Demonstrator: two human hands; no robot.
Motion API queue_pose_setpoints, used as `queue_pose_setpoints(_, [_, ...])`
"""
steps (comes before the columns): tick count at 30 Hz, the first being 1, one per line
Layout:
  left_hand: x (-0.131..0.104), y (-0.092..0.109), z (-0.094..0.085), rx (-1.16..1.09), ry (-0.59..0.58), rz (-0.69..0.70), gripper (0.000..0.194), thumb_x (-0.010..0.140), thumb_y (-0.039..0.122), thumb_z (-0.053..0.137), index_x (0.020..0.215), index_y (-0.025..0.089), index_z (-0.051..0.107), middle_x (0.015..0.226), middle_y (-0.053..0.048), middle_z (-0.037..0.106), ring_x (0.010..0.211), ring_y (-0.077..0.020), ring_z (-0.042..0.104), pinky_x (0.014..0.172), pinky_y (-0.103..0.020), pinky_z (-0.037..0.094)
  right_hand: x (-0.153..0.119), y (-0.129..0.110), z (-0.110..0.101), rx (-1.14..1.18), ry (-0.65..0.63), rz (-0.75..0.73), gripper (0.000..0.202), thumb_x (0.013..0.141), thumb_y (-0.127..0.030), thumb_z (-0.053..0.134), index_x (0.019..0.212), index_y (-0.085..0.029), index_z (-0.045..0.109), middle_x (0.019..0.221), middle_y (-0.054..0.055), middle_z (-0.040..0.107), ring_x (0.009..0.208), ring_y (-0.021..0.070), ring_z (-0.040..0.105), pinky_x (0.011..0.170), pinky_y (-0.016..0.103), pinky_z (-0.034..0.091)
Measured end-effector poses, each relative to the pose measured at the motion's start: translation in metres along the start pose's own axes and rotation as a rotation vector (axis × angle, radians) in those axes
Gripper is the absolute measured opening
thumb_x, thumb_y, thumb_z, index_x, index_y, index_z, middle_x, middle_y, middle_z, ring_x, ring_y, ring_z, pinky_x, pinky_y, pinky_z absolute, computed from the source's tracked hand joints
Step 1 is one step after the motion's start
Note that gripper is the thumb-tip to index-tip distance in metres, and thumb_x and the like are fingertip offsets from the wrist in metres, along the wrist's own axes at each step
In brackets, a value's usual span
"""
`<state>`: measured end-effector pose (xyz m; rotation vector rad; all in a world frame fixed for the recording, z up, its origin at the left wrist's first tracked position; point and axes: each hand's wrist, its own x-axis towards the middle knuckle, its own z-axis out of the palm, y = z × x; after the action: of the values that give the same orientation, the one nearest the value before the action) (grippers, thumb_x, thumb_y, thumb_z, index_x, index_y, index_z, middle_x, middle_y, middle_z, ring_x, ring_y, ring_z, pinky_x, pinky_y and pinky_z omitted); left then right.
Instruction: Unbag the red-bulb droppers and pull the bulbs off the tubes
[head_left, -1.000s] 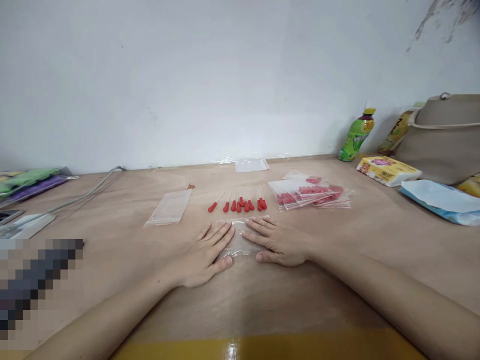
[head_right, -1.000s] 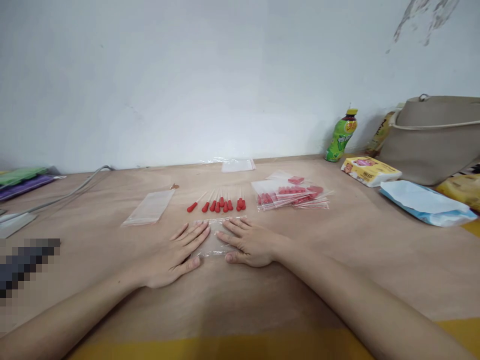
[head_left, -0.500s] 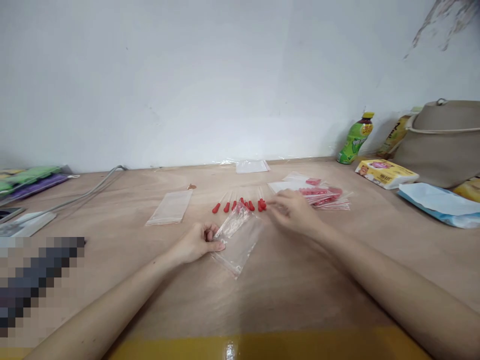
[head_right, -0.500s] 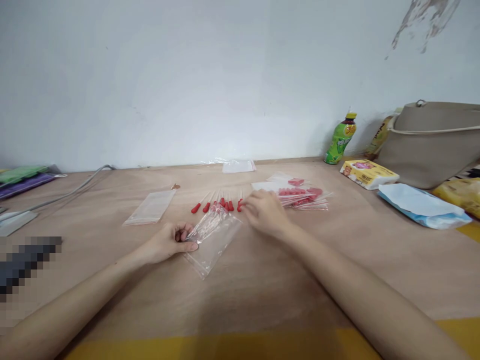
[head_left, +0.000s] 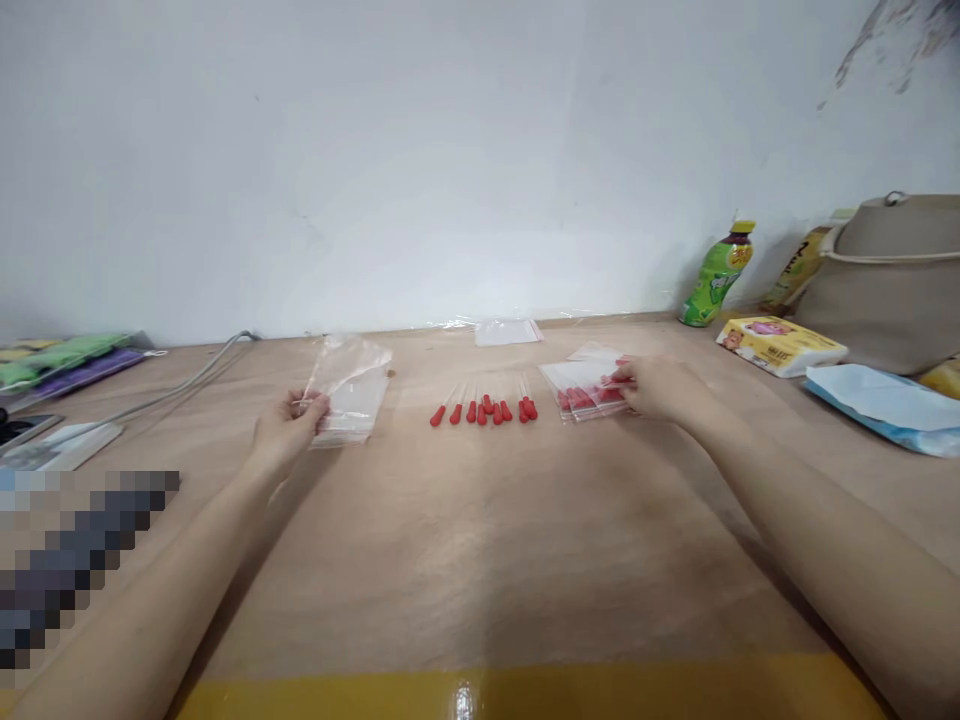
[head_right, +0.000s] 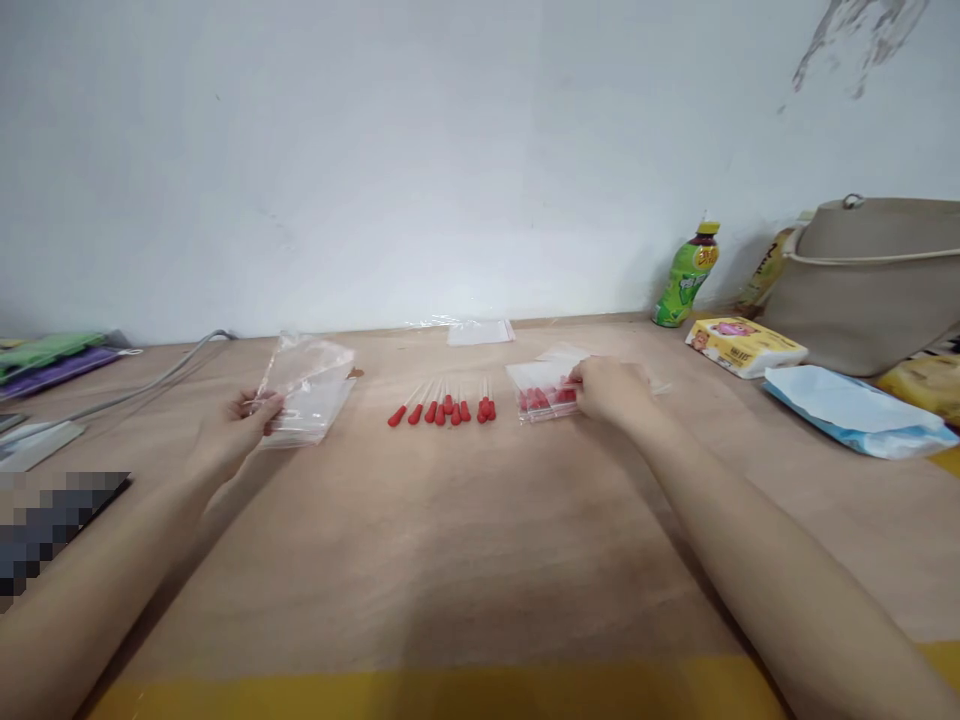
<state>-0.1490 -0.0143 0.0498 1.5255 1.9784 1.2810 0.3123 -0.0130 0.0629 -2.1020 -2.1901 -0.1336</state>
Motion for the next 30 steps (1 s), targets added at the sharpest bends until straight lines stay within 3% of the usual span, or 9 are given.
queue_pose_setpoints(4, [0.009,-0.02,-0.012,0.196,0.032,-0.018,0.031,0.069,0.033,0.063,0.093,0.016,0.053,0.063,0.002,0.055,0.059,-0.0158,0.052,0.057,-0.026,0.04,-0.001,0.0,0.0,0.015,0.106,0.016,0.022,0.075,-0.024,0.049,0.077,-0.019,0.07,0.084,0.011,0.068,0.079,0.0242,0.061,0.069,0.033,0.043])
queue_pose_setpoints(7, [0.008,-0.021,-0.014,0.313,0.056,0.012,0.038,0.065,0.035,0.067,0.096,0.016,0.054,0.073,-0.002,0.056,0.072,-0.0219,0.052,0.068,-0.033,0.04,-0.005,-0.002,-0.005,0.08,0.301,0.061,0.03,0.084,-0.03,0.04,0.083,-0.018,0.068,0.084,0.012,0.067,0.081,0.0247,0.06,0.069,0.033,0.042])
queue_pose_setpoints(10, [0.002,-0.012,-0.01,0.477,0.196,0.163,0.044,0.07,0.039,0.063,0.105,0.015,0.052,0.095,-0.008,0.057,0.095,-0.0294,0.049,0.084,-0.042,0.036,-0.012,-0.006,-0.018,0.192,0.634,0.129,0.034,0.088,-0.034,0.034,0.092,-0.017,0.063,0.093,0.012,0.064,0.089,0.0252,0.058,0.073,0.035,0.043])
queue_pose_setpoints(12, [-0.006,-0.003,-0.003,0.574,0.294,0.315,0.041,0.074,0.04,0.058,0.106,0.015,0.053,0.097,-0.01,0.056,0.102,-0.0313,0.046,0.09,-0.045,0.033,-0.019,-0.013,-0.03,0.343,0.835,0.13,0.033,0.088,-0.039,0.037,0.09,-0.018,0.062,0.089,0.01,0.063,0.087,0.0239,0.059,0.073,0.035,0.045])
queue_pose_setpoints(15, [-0.026,0.012,0.013,0.486,0.281,0.461,0.035,0.077,0.041,0.055,0.104,0.018,0.055,0.096,-0.009,0.057,0.099,-0.0287,0.049,0.086,-0.042,0.039,-0.028,-0.032,-0.042,0.71,0.9,0.055,0.029,0.083,-0.045,0.047,0.084,-0.019,0.06,0.078,0.006,0.063,0.073,0.0192,0.06,0.065,0.032,0.048])
queue_pose_setpoints(17, [-0.041,0.022,0.024,0.32,0.182,0.5,0.034,0.079,0.041,0.052,0.106,0.02,0.053,0.104,-0.008,0.056,0.095,-0.0247,0.052,0.074,-0.034,0.045,-0.034,-0.051,-0.041,1.019,0.746,-0.028,0.029,0.076,-0.048,0.055,0.08,-0.019,0.06,0.072,0.003,0.062,0.064,0.0164,0.059,0.058,0.03,0.049])
queue_pose_setpoints(21, [-0.069,0.037,0.039,0.074,-0.109,0.601,0.028,0.083,0.039,0.047,0.105,0.021,0.052,0.105,-0.006,0.056,0.091,-0.0196,0.056,0.075,-0.03,0.047,-0.045,-0.095,-0.009,1.482,0.17,-0.073,0.035,0.066,-0.052,0.064,0.07,-0.017,0.058,0.063,0.001,0.061,0.051,0.0116,0.053,0.047,0.025,0.045])
queue_pose_setpoints(26, [-0.089,0.043,0.046,-0.075,-0.475,0.511,0.031,0.088,0.039,0.039,0.109,0.02,0.052,0.103,-0.006,0.059,0.091,-0.0187,0.058,0.08,-0.033,0.047,-0.058,-0.131,0.032,1.75,-0.276,0.061,0.041,0.054,-0.051,0.073,0.067,-0.015,0.059,0.059,0.0,0.061,0.051,0.0117,0.055,0.052,0.027,0.048])
queue_pose_setpoints(30, [-0.099,0.051,0.052,-0.002,-0.547,0.62,0.029,0.081,0.037,0.053,0.104,0.02,0.055,0.101,-0.005,0.06,0.091,-0.0191,0.057,0.078,-0.032,0.048,-0.063,-0.132,0.033,1.736,-0.577,-0.014,0.04,0.056,-0.044,0.074,0.08,-0.014,0.065,0.073,0.003,0.068,0.065,0.0143,0.062,0.067,0.03,0.05])
